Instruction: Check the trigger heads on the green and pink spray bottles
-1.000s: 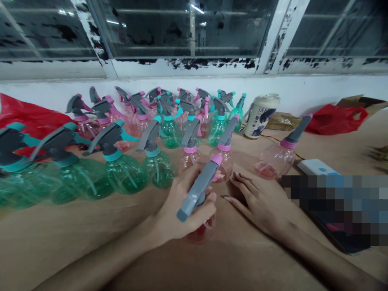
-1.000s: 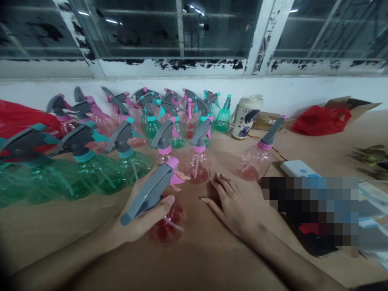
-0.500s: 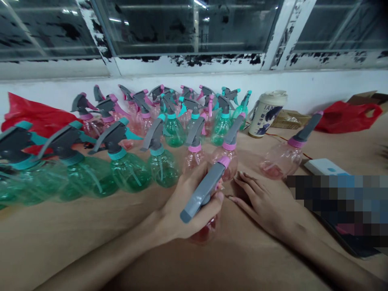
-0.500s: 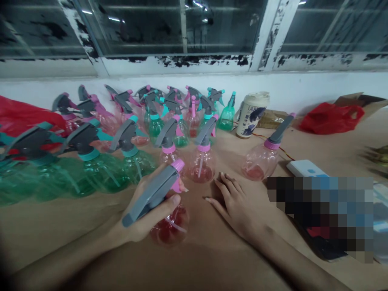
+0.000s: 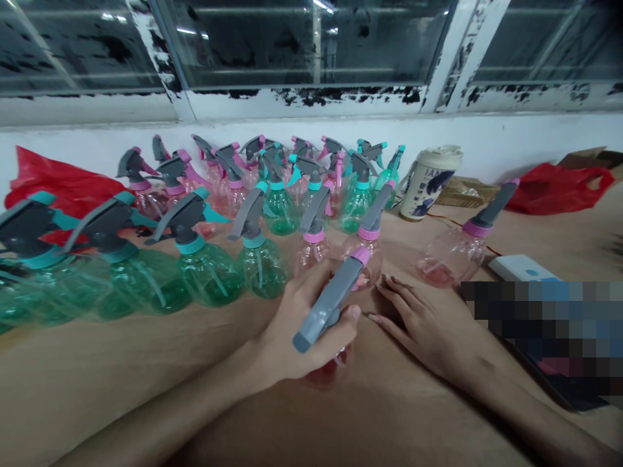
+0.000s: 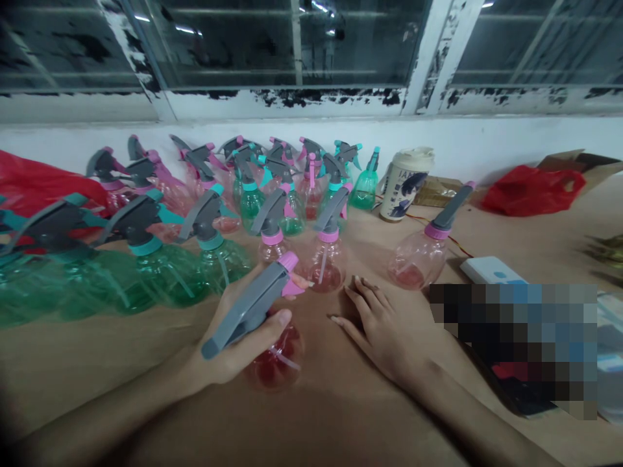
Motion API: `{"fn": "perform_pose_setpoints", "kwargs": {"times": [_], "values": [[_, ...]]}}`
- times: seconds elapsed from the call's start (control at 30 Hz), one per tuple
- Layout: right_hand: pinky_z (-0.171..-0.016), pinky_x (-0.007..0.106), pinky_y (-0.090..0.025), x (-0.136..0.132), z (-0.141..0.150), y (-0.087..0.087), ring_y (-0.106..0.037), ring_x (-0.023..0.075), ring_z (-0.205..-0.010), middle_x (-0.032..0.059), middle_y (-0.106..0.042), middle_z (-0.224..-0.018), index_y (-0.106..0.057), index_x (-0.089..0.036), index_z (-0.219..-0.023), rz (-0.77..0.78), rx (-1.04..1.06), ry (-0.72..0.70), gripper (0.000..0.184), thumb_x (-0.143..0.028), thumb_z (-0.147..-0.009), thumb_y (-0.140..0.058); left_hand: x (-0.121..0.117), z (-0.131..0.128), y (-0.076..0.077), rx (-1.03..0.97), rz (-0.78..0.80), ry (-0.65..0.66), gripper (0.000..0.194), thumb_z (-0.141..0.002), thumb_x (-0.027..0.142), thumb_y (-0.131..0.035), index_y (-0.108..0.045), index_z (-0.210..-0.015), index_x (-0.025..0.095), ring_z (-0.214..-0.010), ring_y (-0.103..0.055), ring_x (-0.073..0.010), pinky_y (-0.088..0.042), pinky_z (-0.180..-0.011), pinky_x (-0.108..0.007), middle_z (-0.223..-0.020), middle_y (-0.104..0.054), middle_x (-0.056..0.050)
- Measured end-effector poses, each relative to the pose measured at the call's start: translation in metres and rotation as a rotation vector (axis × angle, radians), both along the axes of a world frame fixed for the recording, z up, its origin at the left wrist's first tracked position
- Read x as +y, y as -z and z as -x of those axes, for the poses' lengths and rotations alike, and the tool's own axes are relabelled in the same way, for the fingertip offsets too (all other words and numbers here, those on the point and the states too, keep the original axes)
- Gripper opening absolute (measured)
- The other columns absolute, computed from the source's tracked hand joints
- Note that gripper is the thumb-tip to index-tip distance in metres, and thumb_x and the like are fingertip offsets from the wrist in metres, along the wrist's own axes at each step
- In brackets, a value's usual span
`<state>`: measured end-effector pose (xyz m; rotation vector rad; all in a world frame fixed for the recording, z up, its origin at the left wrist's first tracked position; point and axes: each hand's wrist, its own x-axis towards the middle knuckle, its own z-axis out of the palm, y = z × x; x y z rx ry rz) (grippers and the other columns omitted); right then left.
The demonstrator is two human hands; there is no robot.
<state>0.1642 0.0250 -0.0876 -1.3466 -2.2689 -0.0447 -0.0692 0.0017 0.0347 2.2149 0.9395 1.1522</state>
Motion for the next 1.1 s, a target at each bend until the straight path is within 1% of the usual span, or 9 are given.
{"fn": "perform_pose_setpoints", "kwargs": {"times": [0.1, 0.2, 0.4, 0.57, 0.7, 0.8, 0.9, 1.0, 1.1], "values": [[-0.103, 0.049, -0.036, -0.001, 0.0, -0.004, -0.04, 0.0296, -0.127, 0.0172, -0.05, -0.133, -0.047, -0.013, -0.128, 0.001, -0.026, 0.002, 0.056, -0.052, -0.088, -0.041, 0.001, 0.0, 0.002, -0.008, 0.004, 0.006, 0.021, -0.077, 0.019, -0.051, -0.056, -0.098, 0.018, -0.075, -0.058, -0.0185, -0.047, -0.072, -0.035, -0.09, -0.059, -0.005], [-0.102, 0.05, -0.036, -0.002, 0.001, -0.008, -0.041, 0.03, -0.127, 0.0167, -0.051, -0.132, -0.048, -0.014, -0.128, 0.003, -0.032, 0.002, 0.056, -0.052, -0.089, -0.04, 0.001, 0.0, 0.002, -0.022, 0.01, 0.001, 0.023, -0.077, 0.018, -0.051, -0.056, -0.1, 0.018, -0.068, -0.058, -0.0162, -0.048, -0.067, -0.033, -0.087, -0.059, -0.004], [-0.102, 0.049, -0.037, -0.001, -0.001, -0.005, -0.039, 0.0292, -0.128, 0.0158, -0.049, -0.134, -0.045, -0.014, -0.131, 0.009, -0.024, -0.003, 0.058, -0.053, -0.088, -0.04, 0.0, -0.001, 0.003, -0.042, 0.021, 0.003, 0.021, -0.077, 0.017, -0.052, -0.055, -0.097, 0.019, -0.07, -0.059, -0.0164, -0.049, -0.068, -0.033, -0.086, -0.058, -0.003], [-0.103, 0.049, -0.036, -0.001, -0.002, -0.003, -0.038, 0.0296, -0.129, 0.0169, -0.047, -0.136, -0.044, -0.012, -0.131, 0.027, -0.061, -0.005, 0.061, -0.054, -0.088, -0.039, 0.0, 0.0, 0.003, -0.033, 0.004, 0.009, 0.013, -0.078, 0.016, -0.053, -0.055, -0.089, 0.021, -0.073, -0.058, -0.0152, -0.048, -0.069, -0.031, -0.089, -0.058, -0.002], [-0.103, 0.05, -0.036, -0.001, -0.001, -0.004, -0.038, 0.0299, -0.129, 0.0184, -0.048, -0.135, -0.047, -0.01, -0.129, 0.015, -0.039, -0.002, 0.06, -0.053, -0.089, -0.037, 0.0, -0.001, -0.003, 0.006, 0.031, -0.001, 0.005, -0.08, 0.017, -0.052, -0.05, -0.084, 0.021, -0.064, -0.054, -0.0139, -0.045, -0.061, -0.03, -0.076, -0.051, 0.001], [-0.103, 0.05, -0.036, -0.001, 0.0, -0.003, -0.039, 0.0296, -0.128, 0.0177, -0.049, -0.134, -0.047, -0.012, -0.129, 0.012, -0.021, -0.003, 0.058, -0.053, -0.089, -0.037, 0.0, -0.001, -0.007, 0.012, 0.032, 0.027, 0.012, -0.081, 0.018, -0.052, -0.043, -0.074, 0.021, -0.063, -0.05, -0.0136, -0.043, -0.059, -0.03, -0.073, -0.046, 0.002], [-0.103, 0.05, -0.036, -0.001, 0.0, -0.002, -0.039, 0.0296, -0.128, 0.0185, -0.049, -0.133, -0.047, -0.011, -0.129, 0.005, -0.015, -0.005, 0.059, -0.053, -0.089, -0.036, -0.001, -0.002, -0.009, 0.022, 0.027, 0.028, 0.014, -0.081, 0.017, -0.051, -0.04, -0.074, 0.022, -0.064, -0.048, -0.0135, -0.041, -0.059, -0.029, -0.074, -0.045, 0.002], [-0.103, 0.05, -0.035, -0.001, -0.001, -0.002, -0.038, 0.0296, -0.129, 0.0185, -0.049, -0.134, -0.047, -0.01, -0.129, 0.007, -0.018, -0.006, 0.059, -0.053, -0.089, -0.038, -0.001, -0.003, -0.01, 0.013, 0.025, 0.005, 0.017, -0.082, 0.014, -0.049, -0.038, -0.071, 0.022, -0.066, -0.048, -0.0135, -0.04, -0.058, -0.029, -0.075, -0.046, 0.002], [-0.103, 0.049, -0.035, -0.001, -0.001, -0.002, -0.039, 0.0293, -0.128, 0.018, -0.049, -0.133, -0.047, -0.011, -0.129, 0.005, -0.016, -0.005, 0.058, -0.052, -0.089, -0.038, 0.0, -0.003, -0.011, 0.003, 0.013, 0.02, 0.016, -0.08, 0.013, -0.049, -0.039, -0.069, 0.021, -0.064, -0.048, -0.0134, -0.04, -0.057, -0.029, -0.072, -0.046, 0.002]]}}
